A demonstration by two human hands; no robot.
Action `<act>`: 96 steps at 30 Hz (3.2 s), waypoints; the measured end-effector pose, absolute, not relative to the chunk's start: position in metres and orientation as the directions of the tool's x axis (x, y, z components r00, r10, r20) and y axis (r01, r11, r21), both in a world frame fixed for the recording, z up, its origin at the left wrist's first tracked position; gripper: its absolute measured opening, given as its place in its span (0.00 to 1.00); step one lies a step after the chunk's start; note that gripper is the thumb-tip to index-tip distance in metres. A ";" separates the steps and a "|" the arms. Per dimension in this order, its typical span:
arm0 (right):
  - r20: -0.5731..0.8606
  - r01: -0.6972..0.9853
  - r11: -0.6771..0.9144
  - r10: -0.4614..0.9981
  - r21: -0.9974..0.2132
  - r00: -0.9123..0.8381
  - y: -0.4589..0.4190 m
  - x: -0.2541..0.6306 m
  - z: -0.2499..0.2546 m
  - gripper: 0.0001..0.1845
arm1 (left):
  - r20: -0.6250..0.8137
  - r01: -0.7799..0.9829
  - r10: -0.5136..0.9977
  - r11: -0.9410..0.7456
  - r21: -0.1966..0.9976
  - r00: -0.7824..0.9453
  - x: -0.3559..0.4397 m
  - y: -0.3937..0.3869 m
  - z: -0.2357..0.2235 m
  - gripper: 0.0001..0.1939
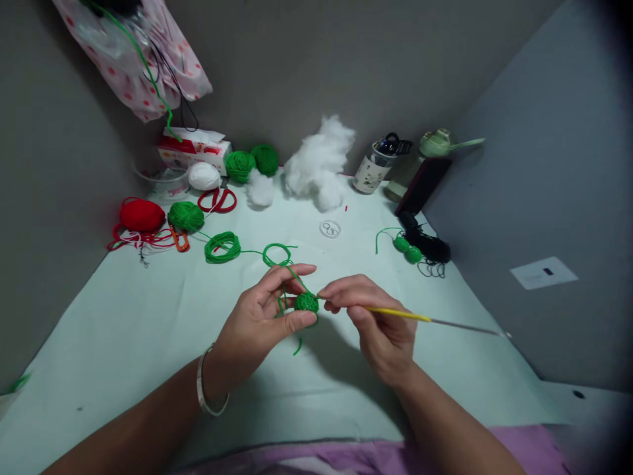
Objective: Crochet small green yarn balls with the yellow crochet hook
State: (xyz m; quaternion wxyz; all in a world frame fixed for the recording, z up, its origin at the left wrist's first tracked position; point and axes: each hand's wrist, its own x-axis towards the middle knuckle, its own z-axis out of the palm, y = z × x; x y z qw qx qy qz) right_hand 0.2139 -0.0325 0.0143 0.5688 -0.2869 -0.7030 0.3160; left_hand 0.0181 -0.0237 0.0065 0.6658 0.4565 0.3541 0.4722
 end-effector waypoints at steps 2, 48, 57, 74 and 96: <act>0.669 0.088 0.690 0.720 -0.719 -0.184 -0.035 0.212 0.014 0.12 | -0.048 -0.342 0.947 0.162 0.926 0.318 0.019 -0.025 0.007 0.22; 0.716 0.488 0.725 0.650 -0.486 -0.252 -0.046 0.212 -0.005 0.24 | -0.202 -0.518 0.895 0.401 0.755 0.398 0.027 -0.035 0.013 0.24; 0.781 0.359 0.801 0.576 -0.480 -0.242 -0.040 0.215 0.009 0.20 | -0.195 -0.525 0.777 0.564 0.638 0.598 0.020 -0.025 0.009 0.24; 0.262 -0.200 0.243 0.962 -0.949 -0.075 -0.025 0.217 0.017 0.07 | -0.196 -0.416 0.860 0.412 0.811 0.471 0.006 -0.008 0.014 0.17; 0.437 -0.036 0.439 0.879 -0.898 -0.192 -0.025 0.207 0.008 0.10 | -0.216 -0.322 0.867 0.383 0.866 0.449 0.018 -0.018 0.007 0.50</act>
